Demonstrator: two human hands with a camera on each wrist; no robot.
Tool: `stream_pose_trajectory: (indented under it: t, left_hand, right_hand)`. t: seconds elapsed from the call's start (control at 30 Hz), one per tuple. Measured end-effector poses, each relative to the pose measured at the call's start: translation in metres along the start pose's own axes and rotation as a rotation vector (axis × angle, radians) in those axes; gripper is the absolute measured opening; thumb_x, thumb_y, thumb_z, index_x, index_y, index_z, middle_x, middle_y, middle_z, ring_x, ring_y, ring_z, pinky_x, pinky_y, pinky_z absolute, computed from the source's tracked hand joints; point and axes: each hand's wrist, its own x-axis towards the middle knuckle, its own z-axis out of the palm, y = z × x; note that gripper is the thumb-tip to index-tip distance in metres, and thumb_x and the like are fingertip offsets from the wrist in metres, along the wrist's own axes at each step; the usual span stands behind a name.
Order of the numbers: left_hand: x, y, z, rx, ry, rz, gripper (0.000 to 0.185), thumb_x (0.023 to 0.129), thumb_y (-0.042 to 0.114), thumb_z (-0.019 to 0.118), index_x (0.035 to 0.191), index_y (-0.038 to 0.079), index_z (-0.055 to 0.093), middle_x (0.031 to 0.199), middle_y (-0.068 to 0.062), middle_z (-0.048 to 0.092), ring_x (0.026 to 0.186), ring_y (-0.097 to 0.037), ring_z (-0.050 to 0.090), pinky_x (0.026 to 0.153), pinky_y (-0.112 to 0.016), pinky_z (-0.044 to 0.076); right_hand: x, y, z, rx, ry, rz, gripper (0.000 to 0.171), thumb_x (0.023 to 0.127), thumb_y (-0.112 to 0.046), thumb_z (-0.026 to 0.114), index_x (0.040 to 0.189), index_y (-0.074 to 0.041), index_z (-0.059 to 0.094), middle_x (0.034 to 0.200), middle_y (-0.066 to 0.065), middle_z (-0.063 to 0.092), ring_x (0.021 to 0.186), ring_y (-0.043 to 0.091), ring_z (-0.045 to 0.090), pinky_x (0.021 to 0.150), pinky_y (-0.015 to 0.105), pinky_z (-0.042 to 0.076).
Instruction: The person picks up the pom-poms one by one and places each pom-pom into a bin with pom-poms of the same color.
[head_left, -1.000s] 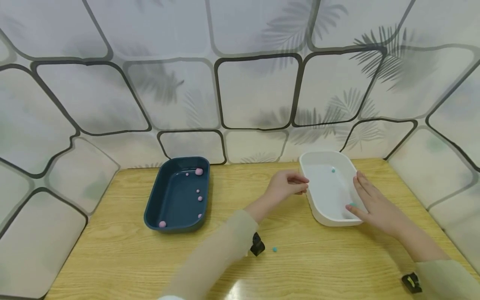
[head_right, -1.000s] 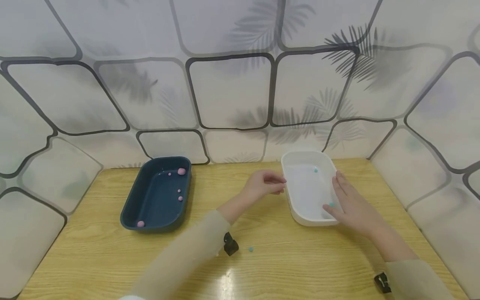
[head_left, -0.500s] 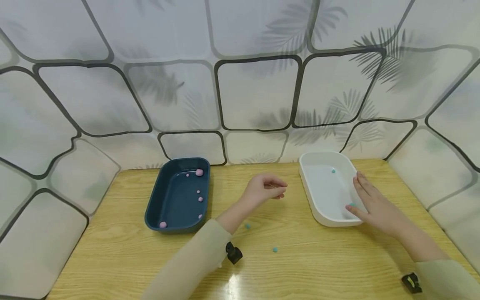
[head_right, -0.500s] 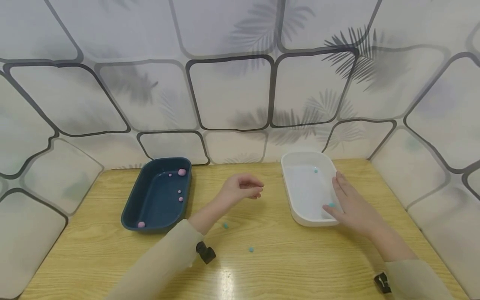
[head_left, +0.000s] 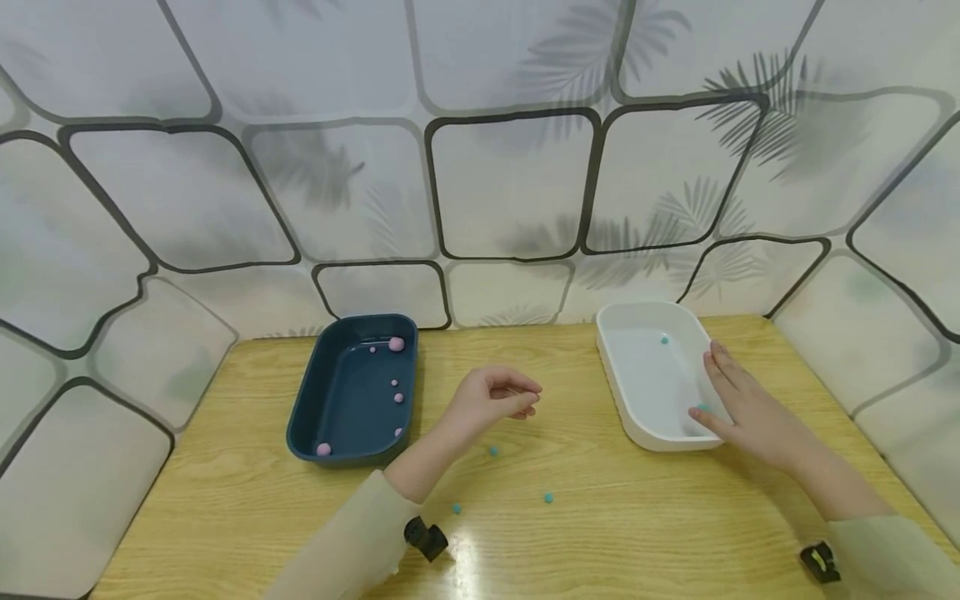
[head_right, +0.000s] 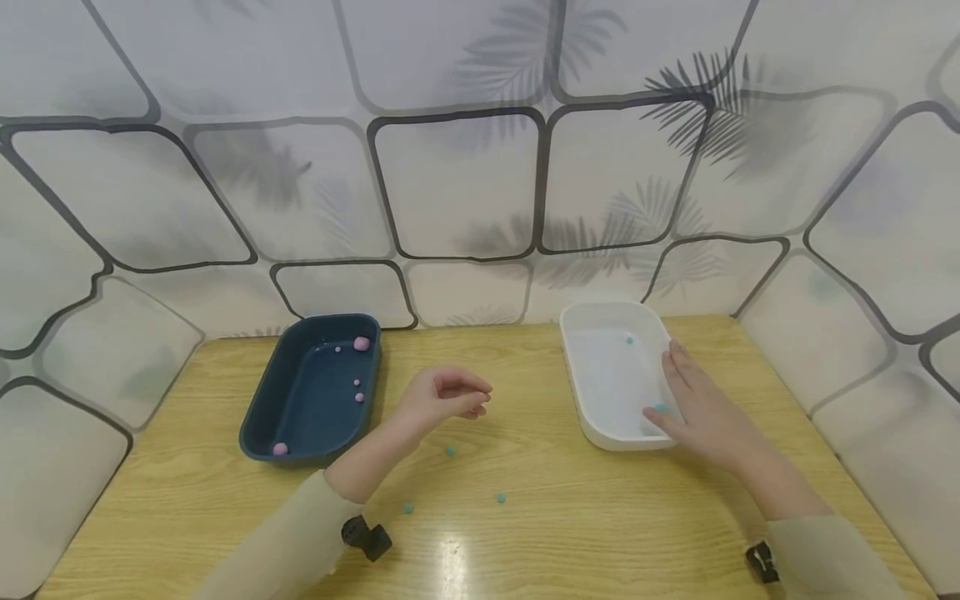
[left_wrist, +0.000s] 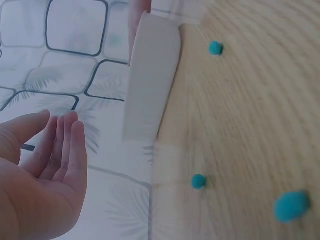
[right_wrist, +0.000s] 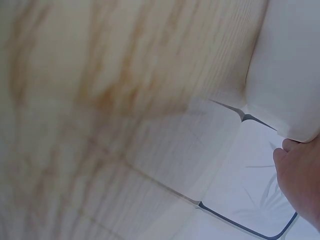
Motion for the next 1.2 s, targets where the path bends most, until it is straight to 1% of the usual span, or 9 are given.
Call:
stream_pose_trajectory:
  t: [0.2,0.37,0.43,0.53,0.7,0.77,0.87,1.03,1.2]
  left_hand:
    - [-0.020,-0.012,-0.008,-0.019,-0.001,-0.038,0.024,0.101,0.002,0.069,0.120,-0.013,0.073,0.114,-0.034,0.074,0.080,-0.003,0.074,0.084,-0.032,0.067]
    - [-0.037,-0.022,-0.014,-0.027,0.021,-0.037,0.026,0.102,0.003,0.068,0.121,-0.016,0.071,0.116,-0.035,0.074,0.082,-0.002,0.074,0.086,-0.031,0.066]
    - [-0.043,-0.027,-0.016,-0.031,0.034,-0.037,0.027,0.102,0.003,0.068,0.121,-0.015,0.071,0.117,-0.034,0.074,0.086,-0.002,0.076,0.088,-0.032,0.066]
    - [-0.053,-0.034,-0.019,-0.048,0.048,-0.027,0.030,0.102,0.003,0.068,0.124,-0.016,0.070,0.120,-0.033,0.074,0.092,-0.002,0.076,0.091,-0.028,0.065]
    - [-0.073,-0.041,-0.025,-0.075,0.125,-0.047,0.033,0.100,0.003,0.071,0.127,-0.015,0.069,0.124,-0.030,0.075,0.096,0.002,0.076,0.093,-0.024,0.063]
    - [-0.081,-0.044,-0.028,-0.071,0.162,-0.061,0.032,0.099,0.003,0.072,0.126,-0.014,0.071,0.123,-0.029,0.075,0.095,0.002,0.077,0.092,-0.024,0.063]
    - [-0.091,-0.047,-0.032,-0.056,0.196,-0.071,0.031,0.098,0.002,0.073,0.124,-0.015,0.071,0.121,-0.029,0.076,0.096,0.001,0.078,0.092,-0.022,0.063]
    - [-0.104,-0.052,-0.038,-0.060,0.204,-0.104,0.033,0.097,0.003,0.074,0.125,-0.015,0.071,0.121,-0.028,0.076,0.100,-0.004,0.078,0.092,-0.018,0.061]
    - [-0.112,-0.060,-0.043,-0.061,0.186,-0.131,0.035,0.096,0.002,0.076,0.125,-0.016,0.070,0.120,-0.028,0.077,0.098,-0.002,0.078,0.087,-0.014,0.060]
  right_hand:
    - [0.000,-0.001,0.000,0.000,-0.001,0.002,0.093,0.108,-0.037,0.061,0.164,0.014,0.009,0.175,0.033,-0.002,0.166,0.044,-0.003,0.131,0.024,-0.015]
    - [0.000,0.001,0.000,-0.001,-0.002,0.003,0.092,0.108,-0.037,0.062,0.163,0.015,0.010,0.174,0.035,0.000,0.165,0.046,-0.002,0.128,0.020,-0.016]
    - [-0.001,0.001,0.000,0.002,-0.012,0.009,0.092,0.108,-0.038,0.061,0.164,0.015,0.009,0.174,0.034,-0.001,0.165,0.046,-0.002,0.128,0.020,-0.016]
    - [-0.001,0.000,0.000,0.011,-0.030,0.021,0.093,0.108,-0.038,0.060,0.165,0.013,0.007,0.175,0.032,-0.004,0.165,0.046,-0.003,0.130,0.023,-0.016]
    - [-0.001,-0.001,-0.002,0.013,-0.029,0.022,0.093,0.109,-0.038,0.060,0.165,0.012,0.006,0.176,0.029,-0.006,0.166,0.045,-0.003,0.130,0.022,-0.016]
    - [-0.001,-0.001,-0.002,0.012,-0.027,0.022,0.093,0.109,-0.038,0.060,0.165,0.012,0.006,0.176,0.029,-0.006,0.166,0.045,-0.003,0.127,0.018,-0.017]
    - [0.000,-0.002,-0.002,0.015,-0.032,0.026,0.093,0.109,-0.038,0.059,0.165,0.012,0.005,0.176,0.029,-0.006,0.166,0.044,-0.004,0.127,0.018,-0.018]
    - [0.000,-0.004,-0.003,0.014,-0.028,0.024,0.092,0.109,-0.038,0.060,0.165,0.013,0.007,0.175,0.031,-0.003,0.166,0.045,-0.003,0.129,0.021,-0.016]
    - [0.000,-0.004,-0.003,0.008,-0.030,0.023,0.092,0.108,-0.038,0.060,0.165,0.013,0.008,0.175,0.031,-0.003,0.165,0.045,-0.003,0.129,0.022,-0.016]
